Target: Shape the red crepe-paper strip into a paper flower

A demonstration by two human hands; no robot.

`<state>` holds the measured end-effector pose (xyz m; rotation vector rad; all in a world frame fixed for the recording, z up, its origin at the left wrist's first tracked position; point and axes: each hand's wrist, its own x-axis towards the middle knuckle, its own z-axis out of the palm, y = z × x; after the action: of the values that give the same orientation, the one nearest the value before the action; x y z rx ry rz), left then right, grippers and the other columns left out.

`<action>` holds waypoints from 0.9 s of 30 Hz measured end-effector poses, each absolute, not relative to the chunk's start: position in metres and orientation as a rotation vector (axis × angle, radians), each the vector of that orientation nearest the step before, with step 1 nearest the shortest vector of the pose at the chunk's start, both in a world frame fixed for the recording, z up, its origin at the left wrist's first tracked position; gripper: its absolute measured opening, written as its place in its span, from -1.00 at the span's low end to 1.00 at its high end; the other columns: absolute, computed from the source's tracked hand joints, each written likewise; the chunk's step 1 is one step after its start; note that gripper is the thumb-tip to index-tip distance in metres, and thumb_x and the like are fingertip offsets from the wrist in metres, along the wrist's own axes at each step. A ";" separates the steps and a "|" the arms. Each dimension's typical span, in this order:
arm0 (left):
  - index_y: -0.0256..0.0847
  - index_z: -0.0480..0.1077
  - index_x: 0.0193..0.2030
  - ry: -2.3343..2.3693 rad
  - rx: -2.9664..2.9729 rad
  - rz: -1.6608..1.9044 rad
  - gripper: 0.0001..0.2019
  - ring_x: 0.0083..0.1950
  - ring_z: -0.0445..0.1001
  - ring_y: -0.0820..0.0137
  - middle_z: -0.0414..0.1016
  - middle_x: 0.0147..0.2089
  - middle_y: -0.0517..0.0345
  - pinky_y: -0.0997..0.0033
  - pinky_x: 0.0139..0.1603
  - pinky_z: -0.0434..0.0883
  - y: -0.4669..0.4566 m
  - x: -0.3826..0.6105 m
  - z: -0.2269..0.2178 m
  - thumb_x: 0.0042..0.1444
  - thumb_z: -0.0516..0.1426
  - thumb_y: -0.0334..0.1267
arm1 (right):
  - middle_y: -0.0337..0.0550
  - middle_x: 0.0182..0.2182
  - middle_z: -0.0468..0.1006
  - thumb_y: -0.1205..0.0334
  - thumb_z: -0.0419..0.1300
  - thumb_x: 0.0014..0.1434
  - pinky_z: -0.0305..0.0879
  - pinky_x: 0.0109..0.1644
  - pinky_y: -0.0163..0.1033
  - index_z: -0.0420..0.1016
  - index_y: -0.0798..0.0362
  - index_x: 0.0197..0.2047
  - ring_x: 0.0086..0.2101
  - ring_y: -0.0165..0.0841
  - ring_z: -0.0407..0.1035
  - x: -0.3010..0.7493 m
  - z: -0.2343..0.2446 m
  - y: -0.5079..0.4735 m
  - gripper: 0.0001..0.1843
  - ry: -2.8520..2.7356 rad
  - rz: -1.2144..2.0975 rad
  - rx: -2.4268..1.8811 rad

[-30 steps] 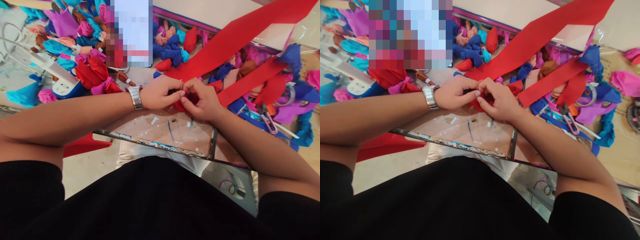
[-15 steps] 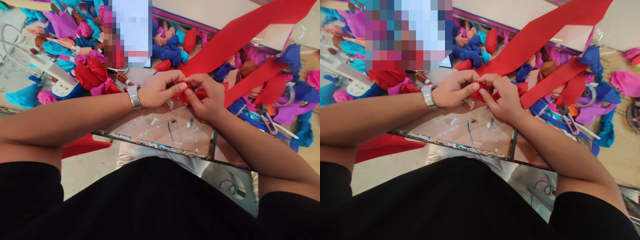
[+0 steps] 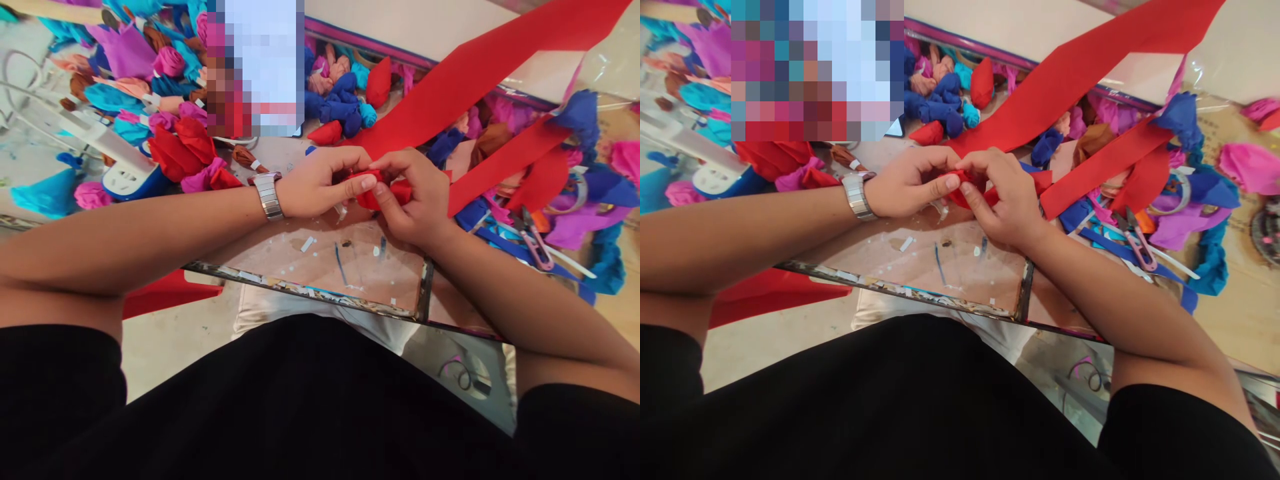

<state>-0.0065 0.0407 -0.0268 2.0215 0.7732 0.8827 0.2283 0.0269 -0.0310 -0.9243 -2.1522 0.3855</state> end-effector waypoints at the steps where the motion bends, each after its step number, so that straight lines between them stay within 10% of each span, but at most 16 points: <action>1: -0.14 0.50 -0.15 0.778 2.022 0.871 -0.42 -0.25 0.57 0.30 0.60 -0.32 0.05 0.28 -0.25 0.46 0.040 -0.006 -0.026 0.40 0.07 0.39 | -0.15 -0.14 0.66 -0.16 0.16 0.50 0.57 0.04 0.17 0.52 -0.25 0.14 -0.18 -0.16 0.53 0.229 -0.032 0.027 -0.70 -2.134 0.371 -0.896; 27: -0.11 0.47 -0.25 0.730 1.977 0.820 -0.36 -0.32 0.53 0.40 0.59 -0.36 0.11 0.32 -0.30 0.41 0.040 -0.007 -0.022 0.37 0.03 0.47 | -0.19 -0.21 0.61 -0.13 0.17 0.49 0.57 0.03 0.10 0.54 -0.15 0.11 -0.24 -0.21 0.53 0.228 -0.034 0.028 -0.68 -2.099 0.330 -0.779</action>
<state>-0.0073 0.0399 -0.0223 1.9765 0.7296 0.8203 0.2284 0.0281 -0.0342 -0.7794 -2.0989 0.3303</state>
